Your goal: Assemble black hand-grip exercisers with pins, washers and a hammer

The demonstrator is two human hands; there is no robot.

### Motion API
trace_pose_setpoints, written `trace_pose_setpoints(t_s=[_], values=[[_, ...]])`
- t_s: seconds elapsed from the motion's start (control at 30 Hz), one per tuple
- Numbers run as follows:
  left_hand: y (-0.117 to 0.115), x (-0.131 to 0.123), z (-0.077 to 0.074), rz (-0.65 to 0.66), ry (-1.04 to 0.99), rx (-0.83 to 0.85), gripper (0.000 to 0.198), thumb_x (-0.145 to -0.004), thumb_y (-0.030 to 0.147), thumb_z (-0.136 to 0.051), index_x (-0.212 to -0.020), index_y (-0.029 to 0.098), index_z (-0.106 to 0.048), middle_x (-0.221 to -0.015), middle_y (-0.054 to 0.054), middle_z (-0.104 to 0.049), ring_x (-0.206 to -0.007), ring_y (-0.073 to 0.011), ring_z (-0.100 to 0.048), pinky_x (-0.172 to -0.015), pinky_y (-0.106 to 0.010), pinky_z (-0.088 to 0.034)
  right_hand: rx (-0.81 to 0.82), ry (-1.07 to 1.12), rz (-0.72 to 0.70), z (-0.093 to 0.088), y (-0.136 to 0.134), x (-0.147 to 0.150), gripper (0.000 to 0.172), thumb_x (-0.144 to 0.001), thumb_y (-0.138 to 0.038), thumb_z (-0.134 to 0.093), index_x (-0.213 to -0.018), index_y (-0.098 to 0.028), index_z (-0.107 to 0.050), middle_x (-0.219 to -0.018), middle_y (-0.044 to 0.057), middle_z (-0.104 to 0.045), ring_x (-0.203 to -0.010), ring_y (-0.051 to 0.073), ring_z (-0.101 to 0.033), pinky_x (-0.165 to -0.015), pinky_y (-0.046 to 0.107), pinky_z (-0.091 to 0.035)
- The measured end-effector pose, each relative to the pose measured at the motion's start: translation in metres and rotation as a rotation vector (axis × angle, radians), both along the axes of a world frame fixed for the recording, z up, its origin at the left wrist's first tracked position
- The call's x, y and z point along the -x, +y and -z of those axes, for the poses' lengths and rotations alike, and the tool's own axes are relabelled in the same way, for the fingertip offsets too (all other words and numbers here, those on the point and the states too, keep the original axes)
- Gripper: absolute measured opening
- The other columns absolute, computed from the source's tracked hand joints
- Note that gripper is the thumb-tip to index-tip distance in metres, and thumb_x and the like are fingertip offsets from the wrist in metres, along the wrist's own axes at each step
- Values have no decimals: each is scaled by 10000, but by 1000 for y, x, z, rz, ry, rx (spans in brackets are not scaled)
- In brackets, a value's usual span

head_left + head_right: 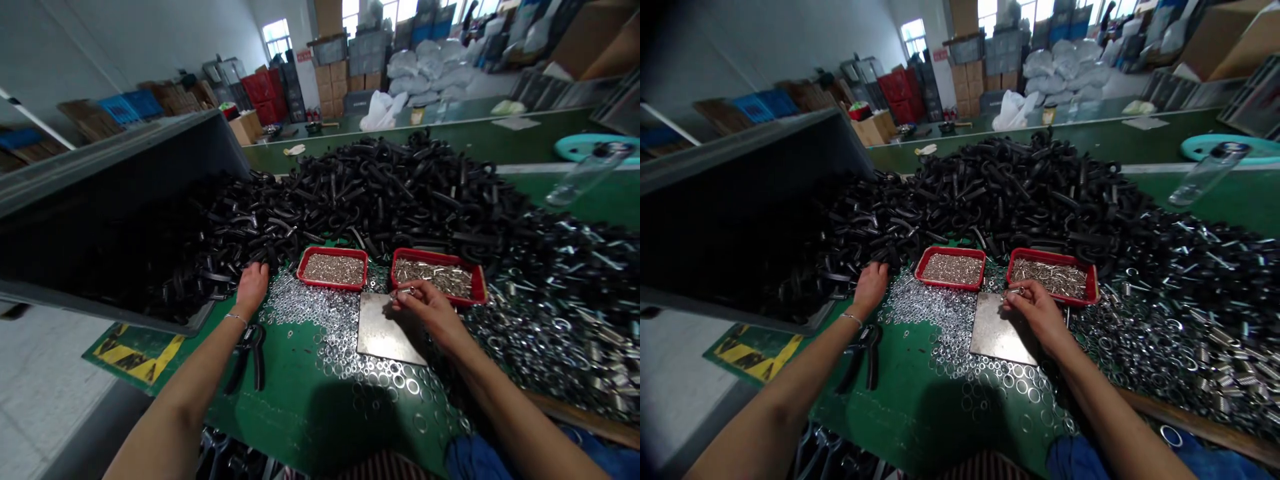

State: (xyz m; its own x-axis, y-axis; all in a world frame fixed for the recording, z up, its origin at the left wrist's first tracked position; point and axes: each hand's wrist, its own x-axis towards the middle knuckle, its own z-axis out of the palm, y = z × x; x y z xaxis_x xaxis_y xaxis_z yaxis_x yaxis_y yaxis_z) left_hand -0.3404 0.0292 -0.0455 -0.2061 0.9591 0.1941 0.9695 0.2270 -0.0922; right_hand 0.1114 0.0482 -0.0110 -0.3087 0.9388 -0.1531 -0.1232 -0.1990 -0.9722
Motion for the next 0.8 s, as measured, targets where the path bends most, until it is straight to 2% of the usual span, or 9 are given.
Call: trace_pose_setpoints(t_s=[0.13, 0.2, 0.3, 0.4, 0.5, 0.57, 0.67, 0.73, 0.8], values=[[1, 6, -12, 50, -1, 61, 190, -906, 215, -508, -1050, 160, -618, -1074, -134, -583, -1003, -283, -579, -938, -408, -455, -19, 35, -36, 3, -4, 1, 338, -826, -444, -749, -1050, -248, -589, -932, 5, -681, -822, 163, -696, -799, 323, -578], [2, 8, -22, 51, -61, -17, 195, -915, 278, -536, -1055, 174, -622, -1082, -117, -594, -997, -266, -589, -932, -391, -468, -11, 33, -31, 6, -5, -3, 353, -809, -453, -760, -1037, -247, -587, -950, 17, -686, -834, 180, -698, -802, 348, -584], [4, 2, -42, -69, -314, -402, 227, -900, 330, -589, -1050, 161, -596, -1033, -90, -615, -975, -229, -602, -921, -367, -486, -6, 8, -12, 8, -3, -13, 367, -791, -460, -774, -1019, -240, -589, -958, 27, -698, -824, 185, -699, -807, 361, -582], [7, -23, -66, -240, -580, -806, 232, -859, 331, -636, -973, 154, -539, -865, -25, -590, -835, -175, -606, -811, -319, -517, -17, -3, -4, 9, 0, -20, 356, -804, -453, -763, -1026, -238, -587, -936, 20, -706, -809, 173, -698, -814, 354, -575], [8, -78, -84, -121, -880, -976, 258, -857, 348, -631, -979, 181, -477, -835, 15, -550, -771, -137, -621, -745, -279, -525, -17, 17, -14, 9, 2, -22, 348, -818, -458, -745, -1036, -241, -582, -916, 15, -712, -809, 176, -705, -816, 359, -577], [5, -129, -84, 99, -1172, -894, 340, -843, 318, -650, -1100, 217, -451, -932, 7, -570, -781, -123, -646, -769, -282, -535, -13, 31, -19, 9, 2, -21, 351, -823, -463, -738, -1042, -240, -579, -914, 17, -718, -806, 179, -711, -808, 361, -580], [-3, -205, -66, 321, -1547, -417, 415, -795, 237, -684, -1170, 241, -506, -1016, -23, -602, -819, -126, -641, -748, -266, -530, -21, 34, -3, 8, 1, -22, 366, -823, -478, -733, -1055, -241, -578, -913, 21, -728, -789, 178, -715, -777, 349, -586], [-7, -243, -48, 368, -1661, -63, 375, -766, 192, -682, -1122, 215, -565, -973, -26, -622, -799, -125, -621, -701, -242, -505, -29, 29, 18, 6, 1, -23, 377, -819, -486, -735, -1062, -246, -578, -899, 18, -730, -783, 181, -719, -761, 345, -590], [-8, -268, -30, 334, -1738, 74, 381, -732, 167, -673, -1094, 203, -560, -946, -19, -632, -742, -116, -594, -643, -228, -476, -29, 24, 39, 4, 0, -23, 385, -804, -487, -747, -1054, -250, -576, -879, 14, -726, -785, 189, -723, -751, 344, -594]])
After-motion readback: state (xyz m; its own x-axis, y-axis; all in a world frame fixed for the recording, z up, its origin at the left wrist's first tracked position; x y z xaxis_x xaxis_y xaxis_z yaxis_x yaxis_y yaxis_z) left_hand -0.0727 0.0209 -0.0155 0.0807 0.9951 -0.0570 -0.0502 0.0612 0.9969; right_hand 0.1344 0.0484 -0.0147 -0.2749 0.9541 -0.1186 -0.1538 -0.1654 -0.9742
